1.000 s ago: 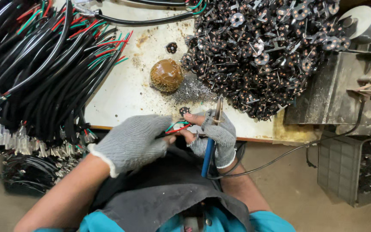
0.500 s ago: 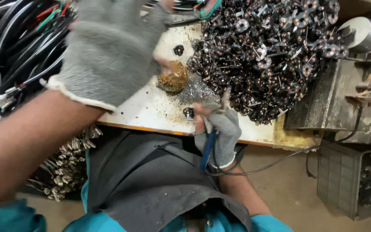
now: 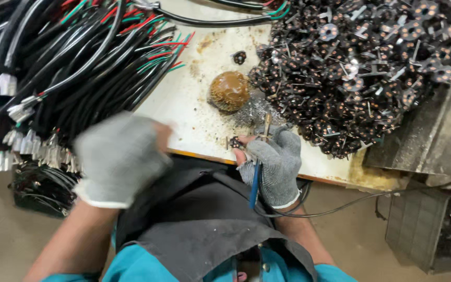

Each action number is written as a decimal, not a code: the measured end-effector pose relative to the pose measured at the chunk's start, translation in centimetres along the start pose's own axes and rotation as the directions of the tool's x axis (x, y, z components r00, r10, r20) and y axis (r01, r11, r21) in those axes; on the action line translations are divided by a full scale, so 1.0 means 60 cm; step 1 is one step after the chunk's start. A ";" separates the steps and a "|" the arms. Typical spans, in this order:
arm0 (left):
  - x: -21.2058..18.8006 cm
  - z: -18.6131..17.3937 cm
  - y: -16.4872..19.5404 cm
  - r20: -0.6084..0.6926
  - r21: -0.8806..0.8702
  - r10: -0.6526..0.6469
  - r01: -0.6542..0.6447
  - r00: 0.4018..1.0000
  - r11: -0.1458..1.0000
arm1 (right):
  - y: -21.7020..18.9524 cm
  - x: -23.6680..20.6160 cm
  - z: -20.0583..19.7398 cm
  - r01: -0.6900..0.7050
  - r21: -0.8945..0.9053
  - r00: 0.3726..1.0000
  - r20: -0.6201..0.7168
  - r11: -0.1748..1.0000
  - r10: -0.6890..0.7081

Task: The person solders red and green wire ends onto small black plug components at a workbench. They hold a component in one hand, dip the wire tip into rosin flux, and apply a soldering iron to tin and attach the wires, setting finished parts aside and repeating the cycle.

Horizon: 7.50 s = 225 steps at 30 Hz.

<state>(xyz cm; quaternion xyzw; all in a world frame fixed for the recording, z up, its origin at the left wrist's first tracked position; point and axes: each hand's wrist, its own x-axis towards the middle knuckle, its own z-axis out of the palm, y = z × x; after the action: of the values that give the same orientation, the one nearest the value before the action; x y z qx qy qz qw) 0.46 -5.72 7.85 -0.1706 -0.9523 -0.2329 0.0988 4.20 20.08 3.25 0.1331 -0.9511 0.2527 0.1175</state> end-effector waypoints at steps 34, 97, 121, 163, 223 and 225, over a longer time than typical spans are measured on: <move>-0.012 0.034 0.001 0.734 -0.512 0.196 0.340 0.651 0.789 | -0.036 -0.064 -0.028 -0.227 0.867 0.913 0.031 0.443 0.406; -0.046 0.111 0.077 0.400 -0.667 -0.007 0.296 0.916 0.683 | -0.014 -0.093 -0.020 -0.450 0.682 0.884 0.251 0.577 0.393; -0.038 0.121 0.067 0.240 -0.527 0.164 -0.014 0.957 0.850 | -0.017 -0.077 -0.009 -0.402 0.725 0.897 0.191 0.559 0.398; 0.039 0.154 -0.001 -0.071 -0.474 -0.222 0.163 0.973 0.865 | 0.003 -0.006 0.012 -0.144 0.161 0.988 0.082 0.976 0.132; 0.002 0.155 0.038 0.273 -0.221 0.072 -0.010 0.959 0.975 | 0.072 -0.104 0.042 0.182 0.148 0.976 0.093 0.972 -0.196; 0.002 0.153 0.039 0.247 -0.249 0.070 -0.006 0.967 0.968 | 0.065 -0.103 0.035 0.120 0.193 0.989 0.064 0.974 -0.135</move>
<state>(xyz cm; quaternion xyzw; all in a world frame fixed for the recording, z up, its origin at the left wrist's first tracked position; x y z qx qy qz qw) 0.22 0.64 0.81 -0.2284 -0.9173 -0.3236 -0.0412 8.43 23.46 -2.09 0.2139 -0.9163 0.3282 0.0836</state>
